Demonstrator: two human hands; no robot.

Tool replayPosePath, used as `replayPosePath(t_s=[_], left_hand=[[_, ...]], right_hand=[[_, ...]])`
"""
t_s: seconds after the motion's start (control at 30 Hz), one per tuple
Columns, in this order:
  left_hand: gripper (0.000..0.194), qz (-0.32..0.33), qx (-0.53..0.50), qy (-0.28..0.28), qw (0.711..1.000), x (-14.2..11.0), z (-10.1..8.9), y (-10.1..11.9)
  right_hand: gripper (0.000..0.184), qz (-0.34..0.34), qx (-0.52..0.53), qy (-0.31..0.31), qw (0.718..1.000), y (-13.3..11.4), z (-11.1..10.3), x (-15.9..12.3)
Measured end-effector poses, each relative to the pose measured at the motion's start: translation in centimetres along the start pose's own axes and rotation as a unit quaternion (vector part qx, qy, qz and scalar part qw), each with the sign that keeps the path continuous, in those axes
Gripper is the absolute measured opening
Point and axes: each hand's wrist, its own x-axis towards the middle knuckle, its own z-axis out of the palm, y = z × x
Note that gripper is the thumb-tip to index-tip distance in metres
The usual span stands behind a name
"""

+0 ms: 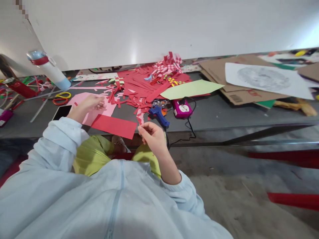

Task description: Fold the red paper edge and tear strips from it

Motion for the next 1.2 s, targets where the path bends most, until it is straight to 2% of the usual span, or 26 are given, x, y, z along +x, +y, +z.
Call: replayPosePath(t_s=[0.1,0.2,0.33,0.4,0.5,0.57,0.73,0.9,1.0,1.2], left_hand=[[0.02,0.005,0.075,-0.04,0.996,-1.2,-0.8,-0.5],[0.012,0.051,0.136,-0.057,0.988,-3.5,-1.5,-0.5],[0.029,0.118,0.192,-0.069,0.972,-8.4,-1.5,-1.0],[0.036,0.19,0.253,-0.08,0.945,-10.9,-1.1,-1.8],[0.038,0.257,0.285,-0.061,0.922,-14.2,-0.3,-3.6],[0.035,0.279,0.275,-0.029,0.92,-15.9,0.5,-4.8],[0.029,0.253,0.19,-0.014,0.948,-19.4,3.2,-7.3],[0.026,0.216,0.148,-0.031,0.965,-21.6,5.7,-8.4],[0.025,0.201,0.13,-0.041,0.97,-22.4,6.2,-8.9],[0.026,0.195,0.126,-0.054,0.971,-22.7,6.0,-9.3]], right_hand=[[0.032,-0.003,-0.041,-0.003,0.999,0.2,0.2,0.1],[0.026,-0.017,-0.097,0.003,0.995,0.6,0.6,0.1],[0.012,-0.052,-0.177,0.003,0.983,1.2,0.9,0.0],[0.01,-0.086,-0.233,-0.005,0.969,1.5,1.0,-0.2],[0.011,-0.14,-0.307,0.0,0.941,1.9,0.7,-0.5],[0.009,-0.157,-0.33,0.008,0.931,2.1,0.4,-0.8],[0.004,-0.177,-0.388,-0.004,0.905,3.1,0.2,-1.5],[0.005,-0.262,-0.461,-0.018,0.847,4.2,1.0,-1.8],[0.011,-0.295,-0.483,-0.038,0.823,4.5,1.7,-1.7],[0.01,-0.328,-0.494,-0.053,0.803,4.4,2.7,-1.2]])
